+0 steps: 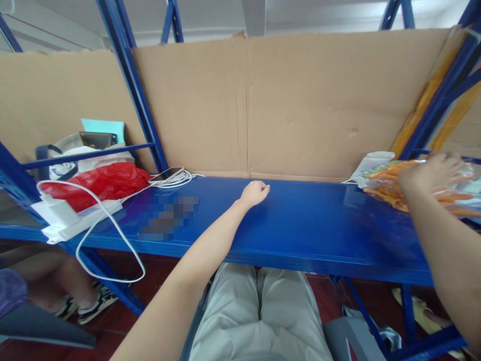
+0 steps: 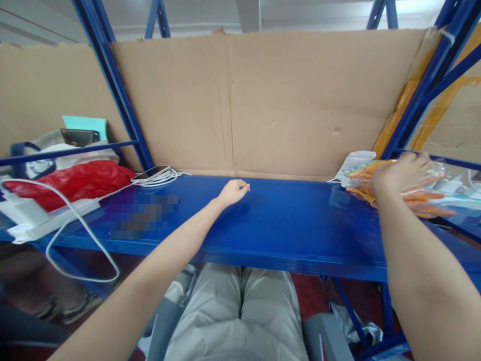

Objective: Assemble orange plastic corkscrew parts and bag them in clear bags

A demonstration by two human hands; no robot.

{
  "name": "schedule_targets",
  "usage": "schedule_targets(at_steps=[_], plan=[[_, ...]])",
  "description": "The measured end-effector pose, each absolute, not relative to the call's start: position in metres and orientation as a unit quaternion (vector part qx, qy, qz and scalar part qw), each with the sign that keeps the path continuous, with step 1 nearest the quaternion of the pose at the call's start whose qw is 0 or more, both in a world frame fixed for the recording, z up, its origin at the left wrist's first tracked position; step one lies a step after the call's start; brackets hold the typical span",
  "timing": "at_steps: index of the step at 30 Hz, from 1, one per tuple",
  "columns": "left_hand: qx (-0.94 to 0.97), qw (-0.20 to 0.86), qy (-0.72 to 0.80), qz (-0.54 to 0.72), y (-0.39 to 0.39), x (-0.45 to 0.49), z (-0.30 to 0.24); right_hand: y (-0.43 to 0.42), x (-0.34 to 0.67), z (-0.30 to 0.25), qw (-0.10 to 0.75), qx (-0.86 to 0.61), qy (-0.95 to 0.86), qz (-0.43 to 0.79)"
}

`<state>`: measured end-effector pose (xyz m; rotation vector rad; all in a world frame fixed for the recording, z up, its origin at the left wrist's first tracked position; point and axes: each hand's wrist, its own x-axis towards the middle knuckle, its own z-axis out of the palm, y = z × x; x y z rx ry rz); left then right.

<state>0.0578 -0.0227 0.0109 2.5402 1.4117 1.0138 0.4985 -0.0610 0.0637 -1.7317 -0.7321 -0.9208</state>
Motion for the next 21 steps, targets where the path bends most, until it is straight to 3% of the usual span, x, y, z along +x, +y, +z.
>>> schedule_targets(at_steps=[3,7,10,15,21], plan=[[0.839,0.023,0.479,0.259,-0.024,0.054,0.011,-0.060,0.456,0.076,0.521,-0.705,-0.371,-0.307],[0.824,0.022,0.539,0.174,-0.025,0.045,0.011,-0.048,0.400,0.067,0.481,-0.664,-0.530,-0.218],[0.799,0.027,0.583,0.144,-0.023,0.037,0.010,-0.034,0.372,0.032,0.403,-0.639,-0.641,-0.139],[0.789,0.065,0.606,0.078,-0.020,0.032,0.010,-0.020,0.349,-0.015,0.190,-0.640,-0.744,0.010],[0.801,0.072,0.591,0.061,-0.019,0.031,0.010,-0.025,0.347,-0.013,0.195,-0.641,-0.740,0.046]])
